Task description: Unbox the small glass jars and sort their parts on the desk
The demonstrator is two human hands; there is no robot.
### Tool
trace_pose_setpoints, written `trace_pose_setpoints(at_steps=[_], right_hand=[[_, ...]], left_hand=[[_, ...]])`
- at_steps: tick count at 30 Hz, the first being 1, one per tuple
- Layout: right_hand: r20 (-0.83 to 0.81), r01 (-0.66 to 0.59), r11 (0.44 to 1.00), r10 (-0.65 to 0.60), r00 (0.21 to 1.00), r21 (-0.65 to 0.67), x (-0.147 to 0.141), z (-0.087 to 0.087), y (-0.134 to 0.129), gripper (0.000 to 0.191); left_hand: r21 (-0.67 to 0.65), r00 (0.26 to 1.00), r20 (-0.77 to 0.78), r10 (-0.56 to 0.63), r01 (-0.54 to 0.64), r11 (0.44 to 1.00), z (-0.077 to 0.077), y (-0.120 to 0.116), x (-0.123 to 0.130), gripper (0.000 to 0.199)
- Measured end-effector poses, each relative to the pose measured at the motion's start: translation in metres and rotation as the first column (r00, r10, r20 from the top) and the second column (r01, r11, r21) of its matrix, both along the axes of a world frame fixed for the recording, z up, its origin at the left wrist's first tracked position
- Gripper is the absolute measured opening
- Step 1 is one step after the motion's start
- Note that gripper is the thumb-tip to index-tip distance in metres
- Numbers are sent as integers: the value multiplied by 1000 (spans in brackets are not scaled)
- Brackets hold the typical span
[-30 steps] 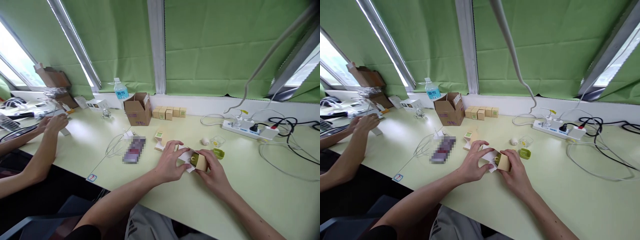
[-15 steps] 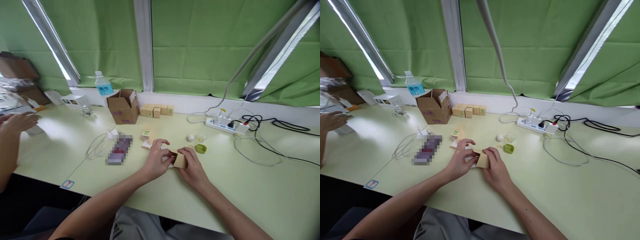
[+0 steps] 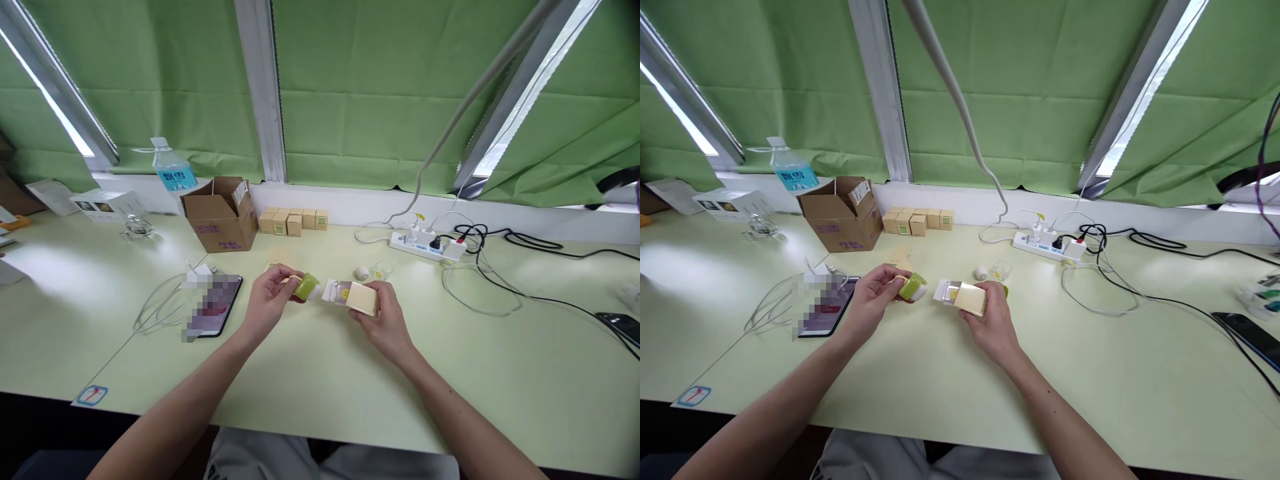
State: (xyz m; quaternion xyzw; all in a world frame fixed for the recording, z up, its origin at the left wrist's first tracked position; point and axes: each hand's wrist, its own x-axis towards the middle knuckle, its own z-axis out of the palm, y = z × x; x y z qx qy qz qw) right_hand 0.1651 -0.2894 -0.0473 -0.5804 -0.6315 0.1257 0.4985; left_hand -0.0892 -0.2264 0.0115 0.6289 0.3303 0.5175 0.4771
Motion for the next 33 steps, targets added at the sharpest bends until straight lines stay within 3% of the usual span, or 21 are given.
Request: trace_pose_setpoints(at_steps=[3, 6, 8, 14, 21, 23, 25, 28, 30, 31, 33], right_hand=[[-214, -7, 998, -8, 977, -68, 2, 1, 3, 50], [-374, -77, 993, 38, 927, -89, 2, 3, 3, 55], [-419, -91, 992, 48, 907, -83, 0, 4, 3, 57], [-449, -105, 990, 50, 892, -98, -2, 8, 0, 60], [-502, -133, 983, 51, 863, -130, -5, 9, -3, 62], [-484, -137, 981, 54, 873, -138, -5, 6, -3, 60], [-401, -114, 987, 60, 914, -112, -3, 5, -2, 54], [-163, -50, 999, 50, 985, 9, 5, 8, 0, 48], [15, -51, 995, 50, 999, 89, 8, 17, 1, 47], [97, -66, 991, 54, 994, 120, 9, 23, 1, 48], [244, -112, 978, 67, 967, 174, 6, 37, 1, 54]], left_hand=[[7, 960, -259, -108, 114, 993, 1, 2, -3, 31], [36, 827, -545, -137, 186, 982, -5, 0, -3, 24], [43, 743, -656, -131, 210, 977, -11, -2, 0, 21], [71, 675, -734, -70, 179, 981, -24, -5, 9, 19], [154, 530, -848, 22, 205, 967, -13, -4, 1, 16], [190, 551, -833, 47, 206, 960, -9, -5, -1, 17], [290, 638, -760, 124, 163, 943, -7, -7, -2, 20], [538, 797, -542, 266, 86, 838, -7, -11, 2, 10], [630, 849, -459, 261, 104, 769, -9, -14, 9, 13], [627, 854, -464, 235, 128, 769, -11, -16, 12, 17], [532, 834, -524, 171, 164, 830, -15, -19, 20, 25]])
